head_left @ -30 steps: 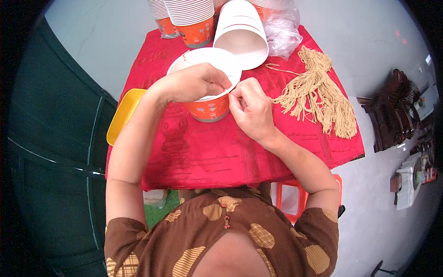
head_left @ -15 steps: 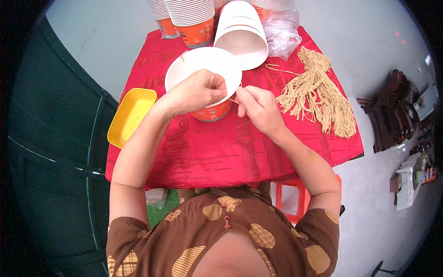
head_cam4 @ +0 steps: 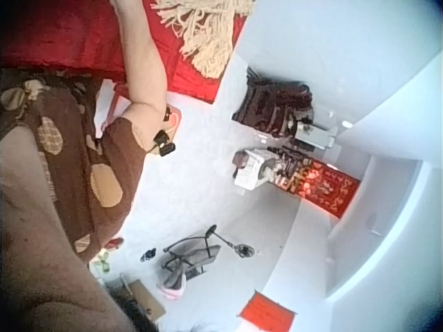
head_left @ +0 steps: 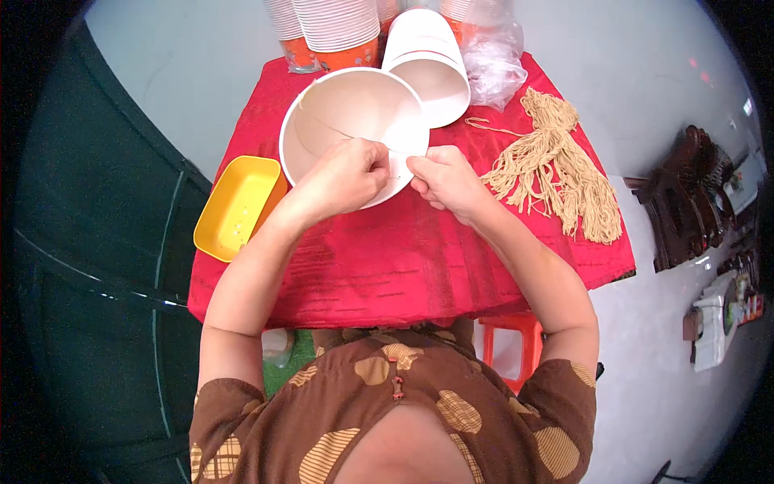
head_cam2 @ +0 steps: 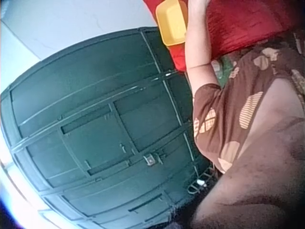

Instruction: Threading string handles through pre-punched holes in paper buckets to assemble them.

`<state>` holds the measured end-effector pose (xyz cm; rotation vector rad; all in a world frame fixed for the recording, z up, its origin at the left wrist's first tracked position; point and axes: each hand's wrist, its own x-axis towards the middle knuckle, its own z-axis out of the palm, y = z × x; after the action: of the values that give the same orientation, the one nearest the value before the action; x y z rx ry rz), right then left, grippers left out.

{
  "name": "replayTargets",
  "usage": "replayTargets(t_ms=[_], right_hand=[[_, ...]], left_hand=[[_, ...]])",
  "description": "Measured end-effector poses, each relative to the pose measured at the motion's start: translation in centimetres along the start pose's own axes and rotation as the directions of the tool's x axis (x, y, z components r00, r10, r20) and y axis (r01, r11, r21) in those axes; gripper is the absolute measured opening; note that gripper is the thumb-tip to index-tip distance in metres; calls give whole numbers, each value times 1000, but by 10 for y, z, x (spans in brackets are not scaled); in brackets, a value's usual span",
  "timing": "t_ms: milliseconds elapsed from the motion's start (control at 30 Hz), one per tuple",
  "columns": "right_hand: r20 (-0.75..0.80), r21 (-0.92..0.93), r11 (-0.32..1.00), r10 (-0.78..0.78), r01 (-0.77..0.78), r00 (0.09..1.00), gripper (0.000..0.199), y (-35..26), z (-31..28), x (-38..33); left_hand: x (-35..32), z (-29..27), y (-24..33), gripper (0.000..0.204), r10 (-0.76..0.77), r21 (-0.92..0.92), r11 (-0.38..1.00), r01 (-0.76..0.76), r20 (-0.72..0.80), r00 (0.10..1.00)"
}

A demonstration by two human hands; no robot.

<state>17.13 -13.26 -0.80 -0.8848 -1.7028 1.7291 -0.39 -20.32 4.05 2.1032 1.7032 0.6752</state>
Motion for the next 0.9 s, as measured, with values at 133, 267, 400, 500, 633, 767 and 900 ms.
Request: replayTargets(t_ms=[133,267,400,500,633,767,900], right_hand=[[0,99,995,29,-28,1000,31,27,-1,24],[31,43,993,108,-110,994,32,51,-7,35],[6,-163,981,112,-109,994,39,54,-12,30],[-37,-240,969,49,-56,998,48,56,-16,29],[-23,-509,860,-64,43,998,57,40,-26,18],[24,-674,723,-183,151,983,48,49,-44,19],[228,-758,526,-341,386,912,34,40,-47,9]], left_hand=[[9,23,-19,18,-72,102,991,81,-88,993],[10,51,-41,18,-85,109,990,94,-85,993],[11,76,-51,18,-119,68,990,121,-23,993],[15,88,-54,19,-137,63,988,139,-25,990],[19,94,-63,20,-80,37,996,84,-92,992],[25,92,-59,18,-149,-48,988,147,-44,988],[20,93,-63,16,-115,-117,988,105,-83,990]])
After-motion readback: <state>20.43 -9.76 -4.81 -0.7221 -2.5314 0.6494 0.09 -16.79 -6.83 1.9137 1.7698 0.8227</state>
